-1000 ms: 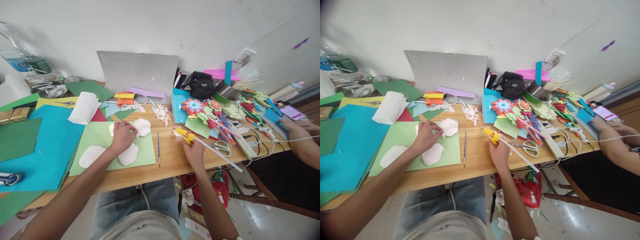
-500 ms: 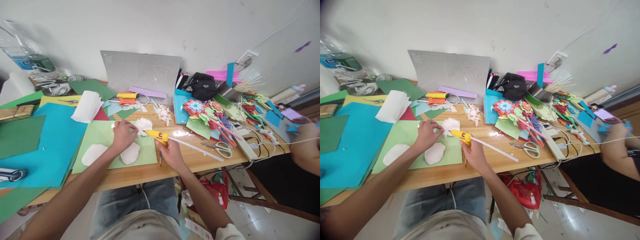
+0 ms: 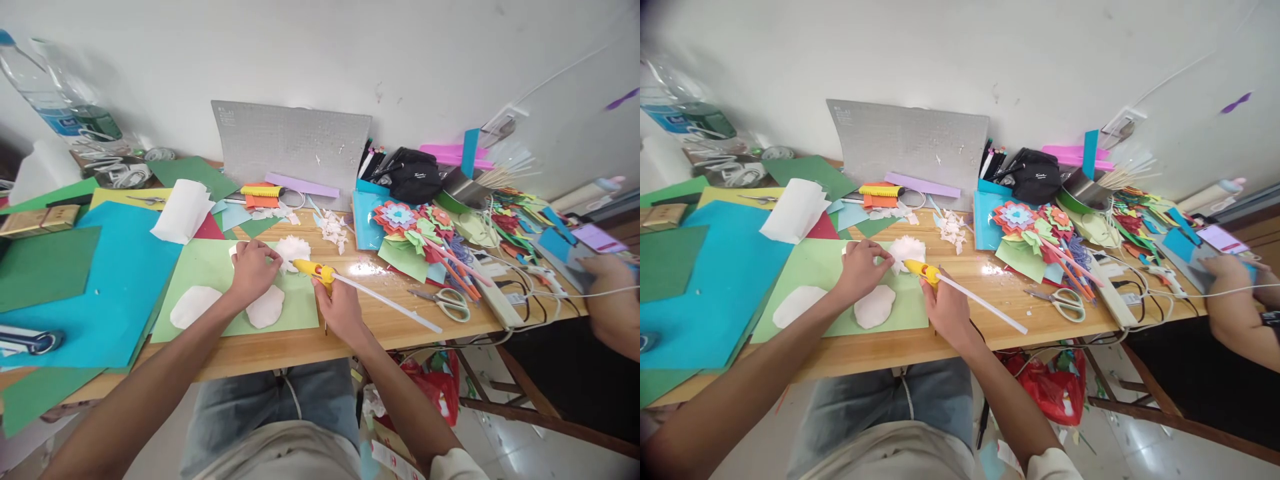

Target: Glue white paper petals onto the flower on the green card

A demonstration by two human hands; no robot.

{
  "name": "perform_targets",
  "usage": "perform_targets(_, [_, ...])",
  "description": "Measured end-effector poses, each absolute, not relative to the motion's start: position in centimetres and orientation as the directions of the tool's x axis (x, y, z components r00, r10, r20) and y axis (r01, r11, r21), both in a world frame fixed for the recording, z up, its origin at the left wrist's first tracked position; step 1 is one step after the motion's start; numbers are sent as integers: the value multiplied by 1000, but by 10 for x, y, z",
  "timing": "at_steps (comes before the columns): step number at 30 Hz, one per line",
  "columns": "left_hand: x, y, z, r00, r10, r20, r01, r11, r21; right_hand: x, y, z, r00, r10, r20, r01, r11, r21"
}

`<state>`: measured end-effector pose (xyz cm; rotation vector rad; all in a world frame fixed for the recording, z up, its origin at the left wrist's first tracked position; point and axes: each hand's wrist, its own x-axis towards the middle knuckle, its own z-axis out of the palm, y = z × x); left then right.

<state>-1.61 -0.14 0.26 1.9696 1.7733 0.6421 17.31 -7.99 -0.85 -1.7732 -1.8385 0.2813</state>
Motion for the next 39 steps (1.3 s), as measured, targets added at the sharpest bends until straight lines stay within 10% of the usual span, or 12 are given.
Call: perform_targets(39, [-17, 0, 5, 73, 996, 49, 796, -88, 598, 168, -85, -5, 35, 960, 276, 858, 113, -501])
